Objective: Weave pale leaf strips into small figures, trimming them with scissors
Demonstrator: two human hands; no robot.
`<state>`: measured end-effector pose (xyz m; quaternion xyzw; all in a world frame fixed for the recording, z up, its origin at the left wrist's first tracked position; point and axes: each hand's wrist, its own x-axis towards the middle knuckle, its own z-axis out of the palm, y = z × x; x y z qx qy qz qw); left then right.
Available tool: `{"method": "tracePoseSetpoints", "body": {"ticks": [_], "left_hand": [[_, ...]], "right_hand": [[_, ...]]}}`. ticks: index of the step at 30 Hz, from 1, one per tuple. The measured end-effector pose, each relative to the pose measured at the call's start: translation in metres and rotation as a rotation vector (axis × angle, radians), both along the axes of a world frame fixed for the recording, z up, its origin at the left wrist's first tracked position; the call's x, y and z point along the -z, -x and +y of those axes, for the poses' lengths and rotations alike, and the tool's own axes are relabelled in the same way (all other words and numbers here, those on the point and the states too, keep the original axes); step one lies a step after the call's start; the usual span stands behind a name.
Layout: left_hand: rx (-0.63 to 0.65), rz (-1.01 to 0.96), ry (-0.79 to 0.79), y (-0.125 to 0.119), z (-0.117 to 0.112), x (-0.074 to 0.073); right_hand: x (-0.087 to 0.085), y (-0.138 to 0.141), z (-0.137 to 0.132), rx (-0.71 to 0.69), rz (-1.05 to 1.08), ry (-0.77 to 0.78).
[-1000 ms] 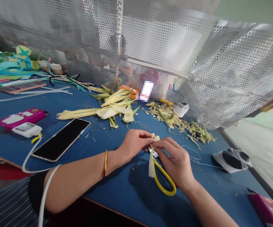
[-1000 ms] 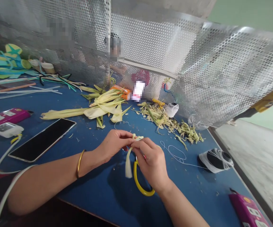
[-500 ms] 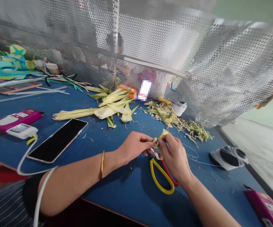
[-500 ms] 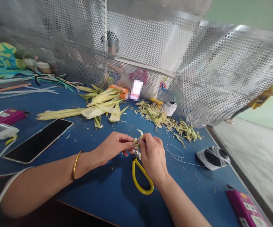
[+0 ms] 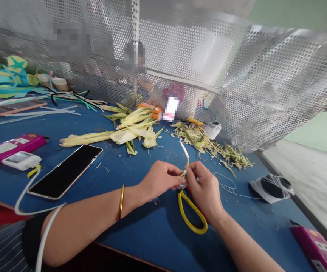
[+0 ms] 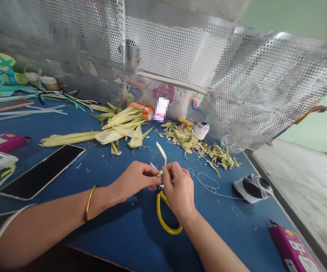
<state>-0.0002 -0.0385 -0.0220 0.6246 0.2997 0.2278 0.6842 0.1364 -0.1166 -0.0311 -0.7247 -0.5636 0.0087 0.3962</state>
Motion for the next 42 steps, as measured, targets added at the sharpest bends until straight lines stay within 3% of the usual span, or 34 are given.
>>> {"method": "tracePoseSetpoints", "body": {"ticks": [9, 13, 17, 22, 25, 30, 33, 37, 42], "left_hand": [[-0.158, -0.038, 0.081, 0.000, 0.006, -0.011], [-0.143, -0.053, 0.126, 0.002, 0.009, -0.012], [-0.106, -0.075, 0.202, 0.003, 0.012, -0.011], [-0.105, -0.044, 0.113, 0.003, 0.013, -0.010], [-0.105, -0.025, 0.084, 0.002, 0.013, -0.010], [-0.134, -0.034, 0.119, 0.001, 0.012, -0.011], [-0.130, -0.028, 0.117, 0.001, 0.011, -0.011], [-0.123, -0.003, 0.096, 0.001, 0.009, -0.009], [-0.146, 0.024, 0.068, 0.000, 0.008, -0.010]], "right_hand": [[-0.019, -0.013, -0.003, -0.221, 0.339, 0.042], [-0.030, -0.029, -0.004, -0.362, 0.451, 0.123], [-0.036, -0.043, -0.007, -0.440, 0.714, 0.112], [-0.036, -0.041, -0.010, -0.494, 1.080, 0.167], [-0.032, -0.039, -0.009, -0.487, 0.992, 0.097], [-0.023, -0.036, -0.003, -0.369, 0.596, -0.245], [-0.022, -0.031, -0.001, -0.389, 0.626, -0.366], [-0.024, -0.022, -0.003, -0.355, 0.748, -0.285], [-0.029, -0.014, -0.007, -0.156, 0.456, 0.013]]}}
